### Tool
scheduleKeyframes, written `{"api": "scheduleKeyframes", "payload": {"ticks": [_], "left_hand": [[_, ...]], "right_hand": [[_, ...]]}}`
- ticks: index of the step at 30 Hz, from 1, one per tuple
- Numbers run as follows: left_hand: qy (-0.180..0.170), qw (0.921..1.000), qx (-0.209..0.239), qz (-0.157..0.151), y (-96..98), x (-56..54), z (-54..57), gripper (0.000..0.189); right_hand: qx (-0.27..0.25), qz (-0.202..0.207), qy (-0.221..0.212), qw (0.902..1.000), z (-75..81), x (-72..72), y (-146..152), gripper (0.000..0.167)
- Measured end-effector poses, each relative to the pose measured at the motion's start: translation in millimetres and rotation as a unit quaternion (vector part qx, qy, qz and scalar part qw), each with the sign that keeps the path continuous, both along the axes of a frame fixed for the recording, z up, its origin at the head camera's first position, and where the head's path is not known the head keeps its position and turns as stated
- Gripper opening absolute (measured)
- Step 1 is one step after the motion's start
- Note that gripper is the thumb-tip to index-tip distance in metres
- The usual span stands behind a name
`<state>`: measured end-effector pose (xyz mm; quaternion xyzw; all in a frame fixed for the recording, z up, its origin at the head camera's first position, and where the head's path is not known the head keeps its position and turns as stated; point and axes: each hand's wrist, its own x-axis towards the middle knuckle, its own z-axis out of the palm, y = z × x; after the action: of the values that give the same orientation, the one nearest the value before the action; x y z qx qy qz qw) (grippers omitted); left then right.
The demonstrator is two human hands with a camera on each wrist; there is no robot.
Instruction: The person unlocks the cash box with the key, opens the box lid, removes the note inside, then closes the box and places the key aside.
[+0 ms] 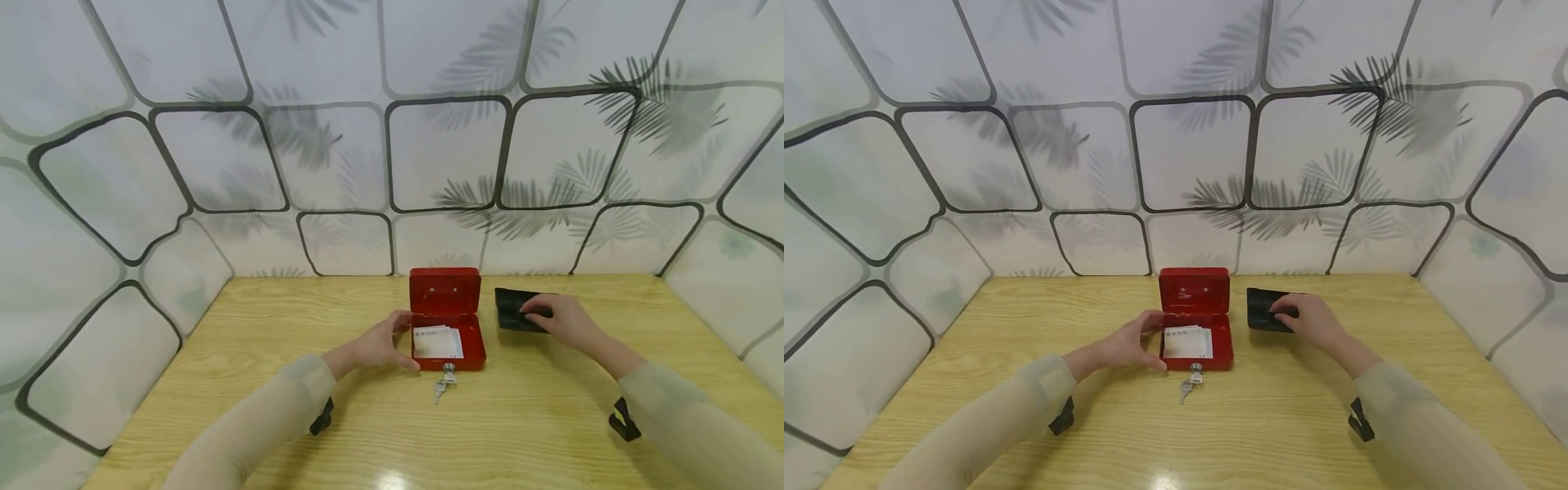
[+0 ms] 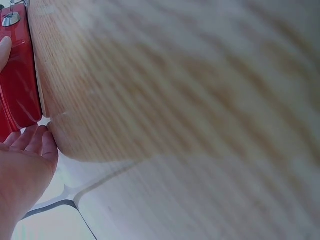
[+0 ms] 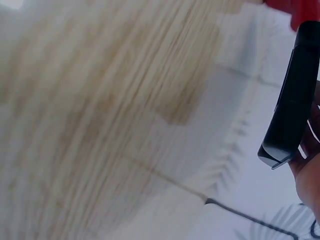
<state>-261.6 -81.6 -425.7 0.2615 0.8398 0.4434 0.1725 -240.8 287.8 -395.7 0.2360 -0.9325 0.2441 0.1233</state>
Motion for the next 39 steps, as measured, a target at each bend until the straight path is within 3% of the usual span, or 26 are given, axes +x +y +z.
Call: {"api": "scheduleKeyframes", "payload": {"ticks": [15,32,39], "left_hand": [[0.007,1.0,0.001,0.001,2.8,0.1,-1.4,0.092],[0.01,0.9999,-0.004,0.003,1.7,1.0,-4.0,0.091],[0.01,0.9999,-0.005,0.002,0.5,-0.5,-2.4,0.092]], "right_hand": [[0.033,-0.04,-0.039,0.9979,-15.7,-38.3,10.1,0.01],[0.034,-0.04,-0.083,0.9952,-22.3,-43.0,7.7,0.012],[-0.039,-0.068,-0.073,0.9943,-13.9,-38.0,1.8,0.02]]}}
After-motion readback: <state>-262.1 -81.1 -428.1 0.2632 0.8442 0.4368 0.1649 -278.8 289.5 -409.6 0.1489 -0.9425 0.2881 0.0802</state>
